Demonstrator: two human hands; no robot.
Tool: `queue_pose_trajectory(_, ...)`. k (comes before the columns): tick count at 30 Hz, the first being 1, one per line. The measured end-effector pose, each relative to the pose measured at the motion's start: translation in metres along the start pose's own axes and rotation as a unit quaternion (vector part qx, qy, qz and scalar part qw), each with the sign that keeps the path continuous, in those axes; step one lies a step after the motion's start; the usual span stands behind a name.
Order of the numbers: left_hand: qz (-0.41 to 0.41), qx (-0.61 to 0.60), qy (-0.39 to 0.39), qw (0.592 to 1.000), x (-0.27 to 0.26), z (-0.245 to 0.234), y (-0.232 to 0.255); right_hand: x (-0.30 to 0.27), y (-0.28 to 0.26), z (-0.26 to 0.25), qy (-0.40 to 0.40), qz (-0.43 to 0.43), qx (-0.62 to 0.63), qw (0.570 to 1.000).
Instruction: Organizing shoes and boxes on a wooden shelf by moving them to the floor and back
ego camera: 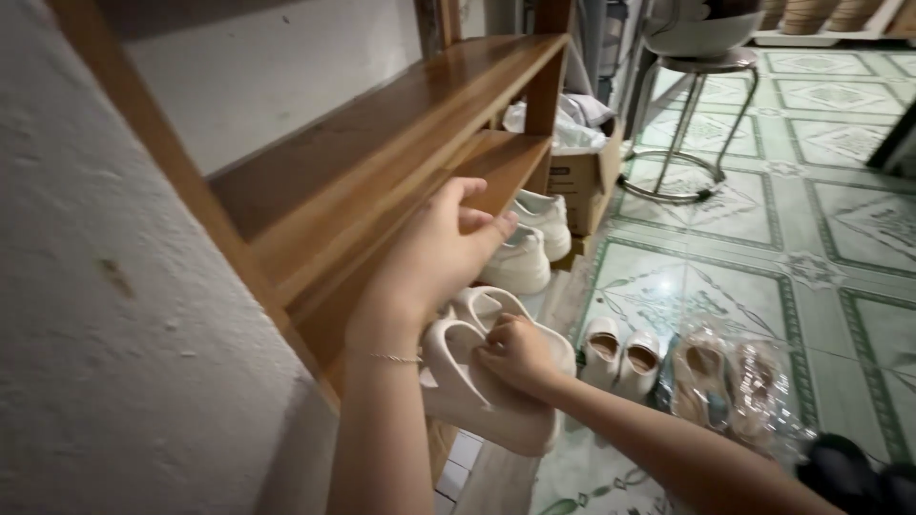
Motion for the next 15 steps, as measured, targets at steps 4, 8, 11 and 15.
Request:
queue_pose_trajectory(4, 0.008, 0.019, -0.011, 1.000, 0.012, 0.022, -0.002, -0.069, 0.013, -0.101, -0.011, 0.025, 0.077, 0.997)
queue_pose_trajectory(8, 0.005, 0.035, -0.030, 0.999, 0.015, 0.051, 0.009, -0.136, 0.060, -0.163, 0.003, 0.130, 0.075, 0.989)
queue_pose_trajectory(11, 0.000, 0.009, -0.053, 0.999, 0.025, 0.081, 0.007, -0.178, 0.102, -0.181, 0.009, 0.216, 0.067, 0.974)
queue_pose_trajectory(15, -0.037, -0.024, -0.091, 0.995, 0.031, 0.116, 0.013, -0.220, 0.151, -0.178, -0.022, 0.347, 0.062, 0.936)
Point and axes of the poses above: each hand's wrist, its own x-axis towards the middle knuckle, its own z-axis out of the palm, y = z × x, the point moved 3 cm from there along x, towards the middle knuckle, and after that the axes turned 4 degrees about -x, right-handed, at the moved point
